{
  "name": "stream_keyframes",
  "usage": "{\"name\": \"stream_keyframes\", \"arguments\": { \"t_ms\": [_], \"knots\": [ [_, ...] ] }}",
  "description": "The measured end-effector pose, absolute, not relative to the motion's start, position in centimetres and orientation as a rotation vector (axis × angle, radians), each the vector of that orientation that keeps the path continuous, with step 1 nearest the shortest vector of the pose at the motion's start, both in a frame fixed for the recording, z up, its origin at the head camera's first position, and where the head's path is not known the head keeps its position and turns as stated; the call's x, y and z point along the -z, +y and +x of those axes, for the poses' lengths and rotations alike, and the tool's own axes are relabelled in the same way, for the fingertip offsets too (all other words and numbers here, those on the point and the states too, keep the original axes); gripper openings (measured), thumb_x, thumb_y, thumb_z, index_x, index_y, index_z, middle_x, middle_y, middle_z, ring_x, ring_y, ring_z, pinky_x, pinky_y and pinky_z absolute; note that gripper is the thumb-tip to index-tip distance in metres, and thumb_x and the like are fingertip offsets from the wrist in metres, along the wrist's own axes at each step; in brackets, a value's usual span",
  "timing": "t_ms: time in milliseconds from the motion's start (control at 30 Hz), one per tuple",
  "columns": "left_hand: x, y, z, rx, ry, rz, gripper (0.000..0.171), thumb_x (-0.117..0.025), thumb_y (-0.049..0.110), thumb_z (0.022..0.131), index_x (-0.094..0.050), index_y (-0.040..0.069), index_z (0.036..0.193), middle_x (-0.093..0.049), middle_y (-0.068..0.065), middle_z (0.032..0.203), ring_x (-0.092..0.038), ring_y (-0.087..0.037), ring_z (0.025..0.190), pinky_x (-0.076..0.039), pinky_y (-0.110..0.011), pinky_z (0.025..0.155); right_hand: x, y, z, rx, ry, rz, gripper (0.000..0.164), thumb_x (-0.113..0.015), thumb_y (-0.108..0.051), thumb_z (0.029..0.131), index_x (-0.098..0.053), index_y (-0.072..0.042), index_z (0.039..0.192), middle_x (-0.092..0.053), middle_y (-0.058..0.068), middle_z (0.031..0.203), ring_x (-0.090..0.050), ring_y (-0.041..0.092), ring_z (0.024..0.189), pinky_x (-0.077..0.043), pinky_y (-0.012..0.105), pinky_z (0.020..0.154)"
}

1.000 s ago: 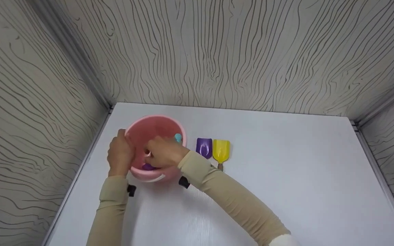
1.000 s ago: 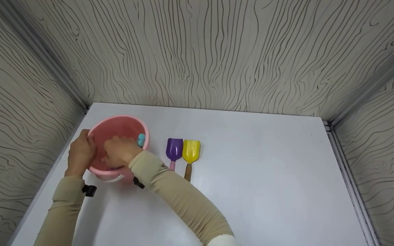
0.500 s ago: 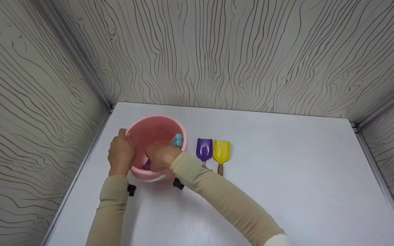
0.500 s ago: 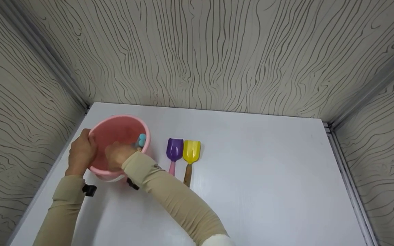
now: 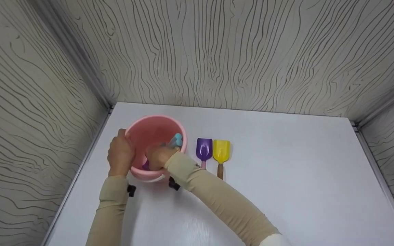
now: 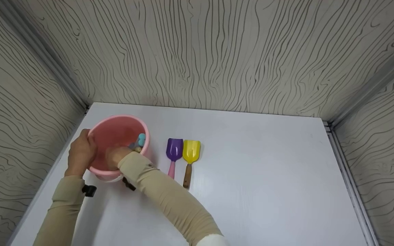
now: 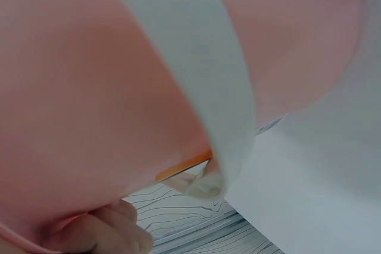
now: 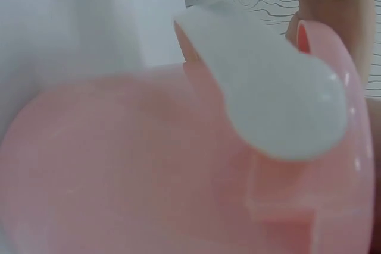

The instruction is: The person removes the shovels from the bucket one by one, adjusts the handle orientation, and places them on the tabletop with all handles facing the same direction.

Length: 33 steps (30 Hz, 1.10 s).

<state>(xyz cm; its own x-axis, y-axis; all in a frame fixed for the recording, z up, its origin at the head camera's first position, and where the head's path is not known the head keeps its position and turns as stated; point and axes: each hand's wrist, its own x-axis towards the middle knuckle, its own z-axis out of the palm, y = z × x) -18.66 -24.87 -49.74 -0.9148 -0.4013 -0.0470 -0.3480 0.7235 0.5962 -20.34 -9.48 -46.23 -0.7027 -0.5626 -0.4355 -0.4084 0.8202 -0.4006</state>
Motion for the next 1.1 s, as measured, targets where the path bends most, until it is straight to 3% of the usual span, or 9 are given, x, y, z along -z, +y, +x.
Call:
{"name": "stream_keyframes", "arguments": {
  "t_ms": [133, 333, 400, 467, 567, 833, 1100],
  "knots": [
    [49.65, -24.80, -18.68, 0.945, -2.853, 0.632, 0.043, -0.030, 0.030, 0.117, -0.051, 0.001, 0.140, -0.066, -0.030, 0.122, -0.069, -0.052, 0.109, -0.057, -0.068, 0.083, 46.60, -9.71, -20.32, 0.385, 2.428, -0.696, 0.018, -0.074, -0.026, 0.102, -0.075, -0.008, 0.100, -0.061, 0.002, 0.084, -0.051, 0.016, 0.060, -0.039, 0.028, 0.057],
    [49.55, -24.73, -18.78, 0.935, -2.852, 0.637, 0.042, -0.031, 0.030, 0.117, -0.050, 0.002, 0.142, -0.066, -0.031, 0.124, -0.068, -0.054, 0.112, -0.055, -0.070, 0.085, 47.11, -9.75, -20.49, 0.492, 2.414, -0.635, 0.028, -0.073, -0.024, 0.103, -0.069, -0.010, 0.127, -0.062, 0.003, 0.102, -0.053, 0.015, 0.056, -0.038, 0.027, 0.050],
    [49.60, -24.73, -18.75, 0.931, -2.844, 0.623, 0.041, -0.031, 0.029, 0.117, -0.050, 0.001, 0.142, -0.066, -0.032, 0.124, -0.067, -0.054, 0.112, -0.055, -0.070, 0.085, 47.20, -9.73, -20.68, 0.433, 2.420, -0.669, 0.024, -0.072, -0.024, 0.102, -0.070, -0.009, 0.121, -0.060, 0.002, 0.099, -0.052, 0.015, 0.064, -0.039, 0.028, 0.055],
    [49.69, -24.72, -18.70, 0.927, -2.834, 0.605, 0.040, -0.032, 0.028, 0.117, -0.051, 0.001, 0.140, -0.066, -0.032, 0.123, -0.068, -0.055, 0.111, -0.056, -0.070, 0.084, 47.23, -9.72, -20.87, 0.365, 2.422, -0.706, 0.016, -0.072, -0.024, 0.101, -0.071, -0.009, 0.105, -0.058, 0.002, 0.091, -0.051, 0.017, 0.072, -0.040, 0.030, 0.060],
    [49.78, -24.77, -18.69, 0.921, -2.827, 0.604, 0.040, -0.033, 0.028, 0.117, -0.051, 0.001, 0.140, -0.066, -0.032, 0.123, -0.068, -0.055, 0.112, -0.056, -0.071, 0.084, 47.28, -9.79, -21.03, 0.296, 2.427, -0.757, 0.017, -0.071, -0.023, 0.100, -0.068, -0.010, 0.090, -0.056, 0.001, 0.086, -0.048, 0.018, 0.082, -0.040, 0.031, 0.066],
    [49.70, -24.92, -18.82, 0.954, -2.841, 0.639, 0.041, -0.032, 0.029, 0.118, -0.051, 0.002, 0.142, -0.066, -0.031, 0.126, -0.068, -0.054, 0.113, -0.056, -0.070, 0.085, 47.20, -10.16, -20.84, 0.324, 2.466, -0.758, 0.015, -0.077, -0.019, 0.096, -0.076, -0.009, 0.106, -0.063, 0.002, 0.096, -0.055, 0.018, 0.083, -0.044, 0.030, 0.068],
    [49.60, -24.95, -18.92, 0.954, -2.858, 0.655, 0.041, -0.032, 0.029, 0.118, -0.050, 0.001, 0.142, -0.066, -0.032, 0.127, -0.067, -0.054, 0.113, -0.056, -0.069, 0.085, 46.69, -9.87, -20.85, 0.414, 2.451, -0.741, 0.008, -0.078, -0.009, 0.090, -0.071, -0.011, 0.092, -0.057, -0.001, 0.080, -0.053, 0.016, 0.071, -0.041, 0.029, 0.061]
  ]
}}
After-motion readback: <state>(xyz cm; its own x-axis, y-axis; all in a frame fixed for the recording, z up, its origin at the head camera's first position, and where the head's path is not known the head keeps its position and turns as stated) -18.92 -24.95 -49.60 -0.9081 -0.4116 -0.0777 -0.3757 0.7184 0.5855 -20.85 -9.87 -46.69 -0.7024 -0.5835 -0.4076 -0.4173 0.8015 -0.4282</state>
